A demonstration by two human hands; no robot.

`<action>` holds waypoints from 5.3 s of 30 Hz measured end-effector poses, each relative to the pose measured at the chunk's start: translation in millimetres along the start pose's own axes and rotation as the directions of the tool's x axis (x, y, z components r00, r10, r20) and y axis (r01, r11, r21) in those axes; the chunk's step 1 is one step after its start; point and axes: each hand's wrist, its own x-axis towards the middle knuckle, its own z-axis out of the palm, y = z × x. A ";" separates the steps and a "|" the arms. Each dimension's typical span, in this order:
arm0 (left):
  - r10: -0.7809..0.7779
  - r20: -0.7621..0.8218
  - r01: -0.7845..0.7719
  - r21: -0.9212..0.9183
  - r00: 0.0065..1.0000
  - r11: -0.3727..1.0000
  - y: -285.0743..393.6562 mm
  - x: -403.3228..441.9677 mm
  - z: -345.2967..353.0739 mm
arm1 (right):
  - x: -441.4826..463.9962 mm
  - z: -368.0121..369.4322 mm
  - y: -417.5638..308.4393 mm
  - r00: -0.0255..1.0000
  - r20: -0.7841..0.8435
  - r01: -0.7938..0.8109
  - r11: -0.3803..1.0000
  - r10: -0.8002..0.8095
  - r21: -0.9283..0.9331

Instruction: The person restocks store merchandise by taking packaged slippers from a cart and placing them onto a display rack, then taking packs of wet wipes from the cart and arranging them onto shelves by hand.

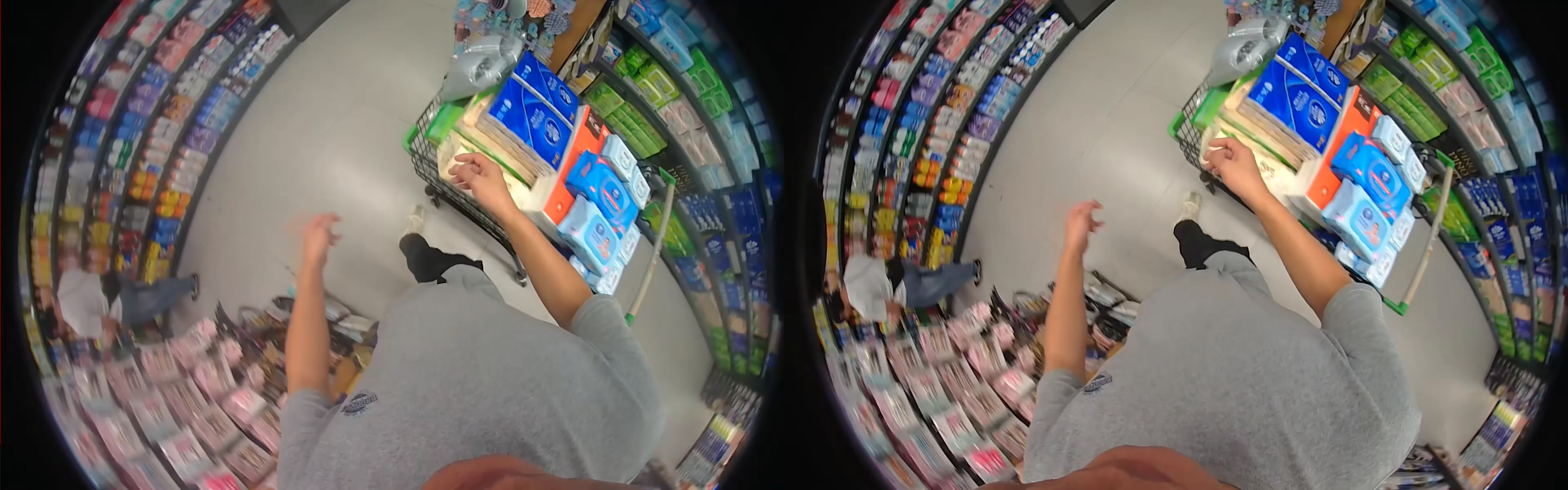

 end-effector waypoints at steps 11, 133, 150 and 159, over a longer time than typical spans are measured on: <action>-0.288 0.139 0.181 0.509 0.947 0.841 -112.8 215.5 -113.6 | 232.6 64.0 38.3 0.868 -0.496 -0.165 0.934 -0.016 -0.318; -0.502 0.639 -0.269 0.431 -0.583 0.861 -267.7 -1350.9 1363.3 | -1449.6 -975.5 272.0 -0.375 -0.829 0.511 0.839 0.414 0.188; -0.522 0.676 -0.315 0.415 -0.520 0.853 -325.1 -1724.3 1814.5 | -1768.6 -1476.8 315.1 -0.274 -0.878 0.579 0.797 0.392 0.175; -0.336 0.816 -0.109 0.324 -0.471 0.940 -315.4 -1882.8 2060.8 | -1929.3 -1813.8 267.3 -0.122 -0.983 0.505 0.861 0.137 0.057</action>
